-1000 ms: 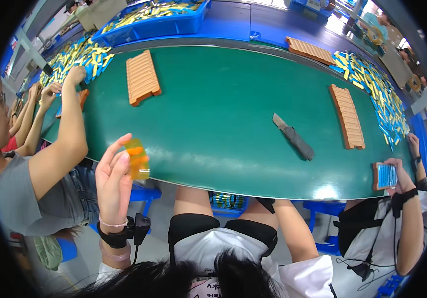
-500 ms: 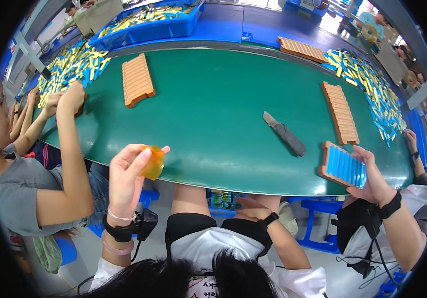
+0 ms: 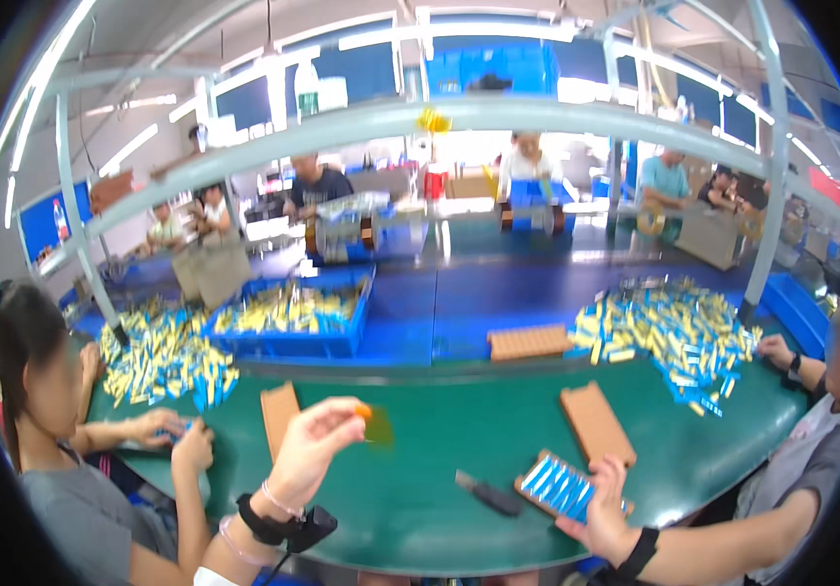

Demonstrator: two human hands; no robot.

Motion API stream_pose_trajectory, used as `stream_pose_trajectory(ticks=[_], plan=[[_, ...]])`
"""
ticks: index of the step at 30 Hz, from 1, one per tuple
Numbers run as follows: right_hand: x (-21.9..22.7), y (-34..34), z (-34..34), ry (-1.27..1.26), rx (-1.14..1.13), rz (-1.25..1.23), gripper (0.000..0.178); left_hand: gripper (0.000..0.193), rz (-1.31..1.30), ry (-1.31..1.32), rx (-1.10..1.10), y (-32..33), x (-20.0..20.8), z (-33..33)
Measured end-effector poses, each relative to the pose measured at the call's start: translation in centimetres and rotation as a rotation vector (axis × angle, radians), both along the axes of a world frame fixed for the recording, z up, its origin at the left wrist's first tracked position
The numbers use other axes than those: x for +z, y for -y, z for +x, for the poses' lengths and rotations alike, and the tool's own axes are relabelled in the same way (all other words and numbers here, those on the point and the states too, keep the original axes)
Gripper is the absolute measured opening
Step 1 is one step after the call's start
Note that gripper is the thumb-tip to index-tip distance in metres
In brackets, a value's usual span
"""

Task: Manually arranging and taping small electronic components onto an adhesive strip at an assembly line.

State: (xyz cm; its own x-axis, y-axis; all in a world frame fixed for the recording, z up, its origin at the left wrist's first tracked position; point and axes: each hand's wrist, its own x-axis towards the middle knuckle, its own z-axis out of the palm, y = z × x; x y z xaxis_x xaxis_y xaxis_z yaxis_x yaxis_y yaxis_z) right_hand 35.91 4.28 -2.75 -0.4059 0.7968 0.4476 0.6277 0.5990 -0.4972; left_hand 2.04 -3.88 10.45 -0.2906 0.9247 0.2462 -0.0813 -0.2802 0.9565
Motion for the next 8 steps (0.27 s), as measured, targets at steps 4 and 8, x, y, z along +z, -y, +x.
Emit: stream_pose_trajectory(ticks=[4,8], plan=[[2.8,-1.6,1.1,0.105,-0.115,0.252,0.072,0.021,0.172,-0.161,0.129,-10.1,8.8,-1.4],[0.5,-4.3,2.4,-0.618,0.027,-0.376,0.049,0.028,0.323,-0.118,0.257,-19.6,14.7,-2.2]])
